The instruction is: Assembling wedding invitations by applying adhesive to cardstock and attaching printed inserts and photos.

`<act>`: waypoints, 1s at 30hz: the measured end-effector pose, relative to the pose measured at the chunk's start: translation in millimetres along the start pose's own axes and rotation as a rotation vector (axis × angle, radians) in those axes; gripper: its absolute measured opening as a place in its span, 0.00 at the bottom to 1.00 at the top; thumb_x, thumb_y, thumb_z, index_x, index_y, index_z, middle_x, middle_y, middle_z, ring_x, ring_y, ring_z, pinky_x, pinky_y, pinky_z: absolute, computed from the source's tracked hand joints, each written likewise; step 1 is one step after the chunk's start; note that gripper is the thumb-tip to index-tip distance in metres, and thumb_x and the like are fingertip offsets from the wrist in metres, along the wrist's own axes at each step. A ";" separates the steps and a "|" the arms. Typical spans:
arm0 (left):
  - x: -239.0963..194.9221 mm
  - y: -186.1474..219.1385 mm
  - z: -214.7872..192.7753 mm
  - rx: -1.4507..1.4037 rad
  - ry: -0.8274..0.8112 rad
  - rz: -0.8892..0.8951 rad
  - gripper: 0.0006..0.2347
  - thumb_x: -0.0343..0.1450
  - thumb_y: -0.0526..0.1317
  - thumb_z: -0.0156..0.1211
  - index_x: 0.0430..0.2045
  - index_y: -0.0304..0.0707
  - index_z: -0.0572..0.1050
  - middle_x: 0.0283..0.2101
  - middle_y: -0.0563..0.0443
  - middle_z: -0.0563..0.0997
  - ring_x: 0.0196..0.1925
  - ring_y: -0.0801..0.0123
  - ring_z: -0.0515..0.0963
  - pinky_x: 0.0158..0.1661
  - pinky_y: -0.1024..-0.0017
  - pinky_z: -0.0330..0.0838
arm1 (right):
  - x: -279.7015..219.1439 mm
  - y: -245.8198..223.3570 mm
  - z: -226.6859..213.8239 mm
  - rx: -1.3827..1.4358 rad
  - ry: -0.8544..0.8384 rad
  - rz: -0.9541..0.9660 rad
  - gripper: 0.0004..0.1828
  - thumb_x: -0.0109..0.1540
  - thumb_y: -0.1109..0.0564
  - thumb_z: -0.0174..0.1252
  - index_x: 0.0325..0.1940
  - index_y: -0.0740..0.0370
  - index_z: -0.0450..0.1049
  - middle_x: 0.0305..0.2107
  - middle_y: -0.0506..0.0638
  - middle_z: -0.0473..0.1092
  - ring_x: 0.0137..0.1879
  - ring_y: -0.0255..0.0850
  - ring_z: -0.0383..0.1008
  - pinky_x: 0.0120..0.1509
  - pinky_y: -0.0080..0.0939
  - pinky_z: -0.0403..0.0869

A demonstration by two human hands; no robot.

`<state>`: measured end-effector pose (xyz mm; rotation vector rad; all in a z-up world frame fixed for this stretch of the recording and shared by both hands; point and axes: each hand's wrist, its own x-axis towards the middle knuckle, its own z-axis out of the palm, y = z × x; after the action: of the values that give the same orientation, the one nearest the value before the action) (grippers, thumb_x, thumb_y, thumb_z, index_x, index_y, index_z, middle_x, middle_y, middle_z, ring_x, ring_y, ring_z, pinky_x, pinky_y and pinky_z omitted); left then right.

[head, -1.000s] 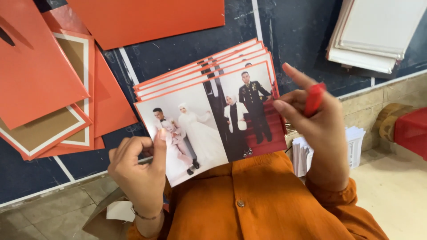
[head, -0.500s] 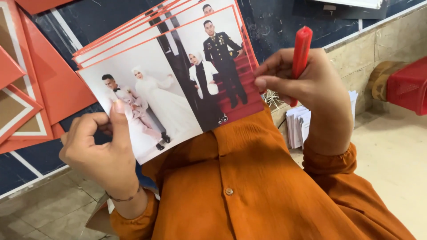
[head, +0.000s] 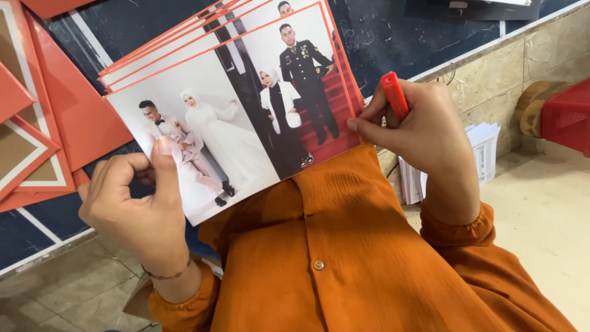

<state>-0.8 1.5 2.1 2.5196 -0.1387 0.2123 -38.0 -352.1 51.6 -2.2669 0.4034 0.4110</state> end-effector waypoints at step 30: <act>36.3 -24.9 -6.7 0.327 0.177 0.660 0.20 0.87 0.45 0.51 0.22 0.44 0.68 0.26 0.54 0.67 0.32 0.63 0.64 0.35 0.65 0.52 | -20.0 -12.9 6.2 -0.748 0.167 -0.519 0.40 0.79 0.46 0.74 0.87 0.81 0.80 0.56 0.67 0.63 0.37 0.49 0.67 0.42 0.53 0.73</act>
<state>37.7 23.8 0.2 2.6689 -0.9304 0.7700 -51.7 -336.1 64.2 -3.0116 -0.3290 0.0978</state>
